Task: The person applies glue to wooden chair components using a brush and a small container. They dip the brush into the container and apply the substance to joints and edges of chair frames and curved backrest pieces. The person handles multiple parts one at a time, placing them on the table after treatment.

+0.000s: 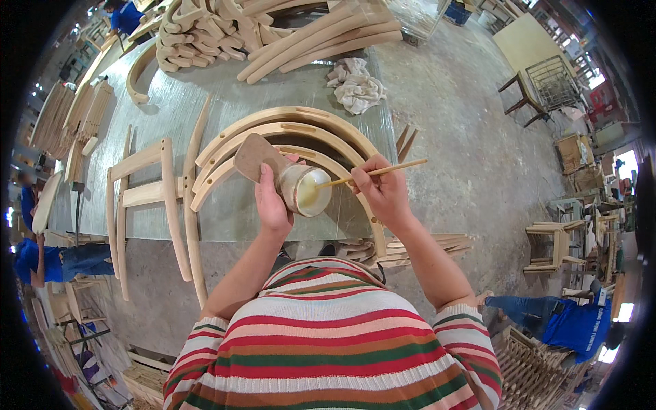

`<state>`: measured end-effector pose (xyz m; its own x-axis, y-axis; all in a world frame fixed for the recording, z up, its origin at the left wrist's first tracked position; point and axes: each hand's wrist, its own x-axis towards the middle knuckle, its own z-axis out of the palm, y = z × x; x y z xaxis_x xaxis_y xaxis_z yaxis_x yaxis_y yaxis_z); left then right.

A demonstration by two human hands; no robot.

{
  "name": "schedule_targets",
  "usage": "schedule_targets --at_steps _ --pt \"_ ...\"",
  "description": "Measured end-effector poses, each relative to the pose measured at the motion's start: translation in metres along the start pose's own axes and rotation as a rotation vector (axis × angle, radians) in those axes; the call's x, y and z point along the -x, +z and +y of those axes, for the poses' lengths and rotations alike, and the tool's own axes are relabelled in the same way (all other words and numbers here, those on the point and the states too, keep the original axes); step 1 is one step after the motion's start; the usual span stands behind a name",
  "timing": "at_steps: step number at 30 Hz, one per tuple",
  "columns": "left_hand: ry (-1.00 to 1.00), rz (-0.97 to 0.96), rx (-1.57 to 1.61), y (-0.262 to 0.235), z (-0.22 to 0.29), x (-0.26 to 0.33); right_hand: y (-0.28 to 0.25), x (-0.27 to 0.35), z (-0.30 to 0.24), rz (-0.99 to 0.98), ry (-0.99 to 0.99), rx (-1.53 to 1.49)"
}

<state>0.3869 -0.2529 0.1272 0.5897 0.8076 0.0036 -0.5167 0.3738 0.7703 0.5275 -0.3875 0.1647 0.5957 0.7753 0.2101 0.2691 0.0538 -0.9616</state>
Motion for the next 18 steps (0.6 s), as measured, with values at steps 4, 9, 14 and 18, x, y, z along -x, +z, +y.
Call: schedule_targets --at_steps 4,9,14,18 --pt "0.005 0.006 0.070 -0.002 0.006 0.002 0.005 0.003 0.025 0.040 0.278 -0.486" --pt "-0.033 0.078 0.117 -0.005 0.010 0.002 -0.005 0.010 0.037 0.057 0.331 -0.788" --pt "-0.089 0.146 0.134 -0.017 0.000 -0.002 0.000 0.013 0.030 0.104 0.377 -0.892" --pt "-0.155 0.135 0.181 -0.011 -0.013 -0.004 0.002 0.019 0.061 0.195 0.558 -0.924"
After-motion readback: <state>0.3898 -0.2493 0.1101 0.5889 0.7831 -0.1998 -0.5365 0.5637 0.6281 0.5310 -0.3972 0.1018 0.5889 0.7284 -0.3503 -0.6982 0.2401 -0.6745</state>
